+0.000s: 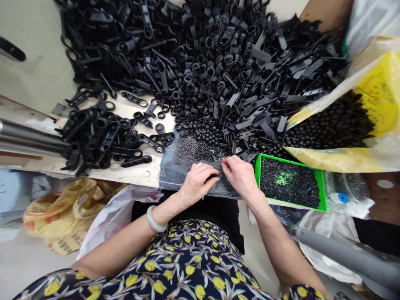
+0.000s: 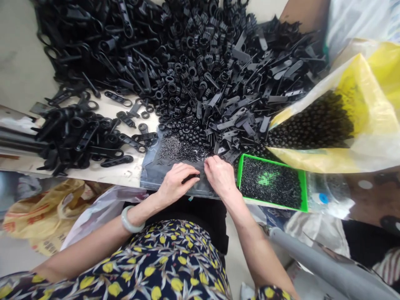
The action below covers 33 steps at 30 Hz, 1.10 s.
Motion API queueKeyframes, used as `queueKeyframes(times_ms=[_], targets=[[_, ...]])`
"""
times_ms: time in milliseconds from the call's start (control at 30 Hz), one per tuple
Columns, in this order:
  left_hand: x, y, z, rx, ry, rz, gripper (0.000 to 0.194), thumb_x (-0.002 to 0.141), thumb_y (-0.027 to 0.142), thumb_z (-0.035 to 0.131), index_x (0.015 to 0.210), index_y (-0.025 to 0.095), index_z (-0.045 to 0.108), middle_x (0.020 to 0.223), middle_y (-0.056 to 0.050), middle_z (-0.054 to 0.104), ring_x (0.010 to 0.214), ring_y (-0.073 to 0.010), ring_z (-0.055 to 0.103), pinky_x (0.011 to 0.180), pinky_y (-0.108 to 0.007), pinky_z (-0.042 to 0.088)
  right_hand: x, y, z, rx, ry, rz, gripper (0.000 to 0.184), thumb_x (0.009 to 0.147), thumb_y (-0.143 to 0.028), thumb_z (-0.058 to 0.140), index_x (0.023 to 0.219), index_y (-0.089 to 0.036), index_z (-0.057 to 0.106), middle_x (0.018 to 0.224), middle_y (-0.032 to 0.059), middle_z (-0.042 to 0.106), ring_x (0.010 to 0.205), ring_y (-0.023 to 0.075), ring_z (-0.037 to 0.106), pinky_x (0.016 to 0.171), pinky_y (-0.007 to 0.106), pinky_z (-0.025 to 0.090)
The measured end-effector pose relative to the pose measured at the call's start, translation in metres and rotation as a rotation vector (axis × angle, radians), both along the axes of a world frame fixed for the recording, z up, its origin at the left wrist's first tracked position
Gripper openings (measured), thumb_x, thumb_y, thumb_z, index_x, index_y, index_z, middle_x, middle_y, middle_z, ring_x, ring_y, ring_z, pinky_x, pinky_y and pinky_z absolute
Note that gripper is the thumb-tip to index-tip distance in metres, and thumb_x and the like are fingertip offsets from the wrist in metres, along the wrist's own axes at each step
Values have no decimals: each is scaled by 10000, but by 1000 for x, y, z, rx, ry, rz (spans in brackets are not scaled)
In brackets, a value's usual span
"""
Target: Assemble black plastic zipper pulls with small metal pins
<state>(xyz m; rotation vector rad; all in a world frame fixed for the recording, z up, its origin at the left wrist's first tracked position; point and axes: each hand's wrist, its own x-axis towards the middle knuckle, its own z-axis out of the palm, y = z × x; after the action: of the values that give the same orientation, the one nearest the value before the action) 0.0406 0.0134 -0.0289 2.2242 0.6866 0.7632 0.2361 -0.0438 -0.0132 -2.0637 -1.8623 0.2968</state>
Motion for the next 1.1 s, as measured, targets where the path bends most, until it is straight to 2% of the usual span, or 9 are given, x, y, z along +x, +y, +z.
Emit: queueKeyframes(times_ms=[100,167,233,400,567,800,1100], targets=[[0,1,-2,13,-6,-4,118,980,253,686,1059,174,722,1036,-64,775,954,-203,680,882,-362,475,-4,-14,-1,172,332,-70,107,992,-266,634,968,-213,724,899,23,754,750,157,720,744,276,556],[-1,2,-4,10,-13,-12,121,985,258,679,1063,176,723,1034,-64,776,954,-202,678,880,-361,483,-10,-26,-2,234,547,-124,94,985,-289,664,983,-221,730,881,13,763,717,152,729,703,272,578],[-1,2,-5,-1,-21,-12,121,993,264,668,1062,182,724,1031,-65,778,960,-203,680,882,-363,488,-18,-35,-3,264,640,-129,78,978,-279,682,982,-226,738,883,15,761,731,156,731,684,275,585],[-1,1,-5,-34,-13,-9,102,994,250,660,1036,191,732,995,-57,778,956,-208,678,884,-370,483,-30,-40,-7,340,505,-19,89,988,-202,666,1015,-238,742,955,33,757,817,161,714,727,287,586],[0,1,-5,-71,-20,-14,100,983,220,666,1043,192,741,1001,-49,786,961,-208,674,889,-374,475,-28,-38,-5,341,374,73,119,996,-166,654,1063,-235,724,954,31,758,829,154,715,770,285,590],[-1,0,-8,-29,-77,-16,151,991,194,634,1100,186,738,1052,-64,794,989,-216,683,890,-384,484,-30,-40,-4,423,122,151,192,991,-104,632,1136,-215,691,998,56,774,866,152,735,825,272,598],[-1,0,-8,-57,-106,0,114,983,179,640,1010,196,749,1014,-49,805,963,-210,702,889,-388,493,-31,-42,-6,472,10,186,269,980,-86,631,1217,-210,664,1023,73,770,891,167,749,876,289,611]])
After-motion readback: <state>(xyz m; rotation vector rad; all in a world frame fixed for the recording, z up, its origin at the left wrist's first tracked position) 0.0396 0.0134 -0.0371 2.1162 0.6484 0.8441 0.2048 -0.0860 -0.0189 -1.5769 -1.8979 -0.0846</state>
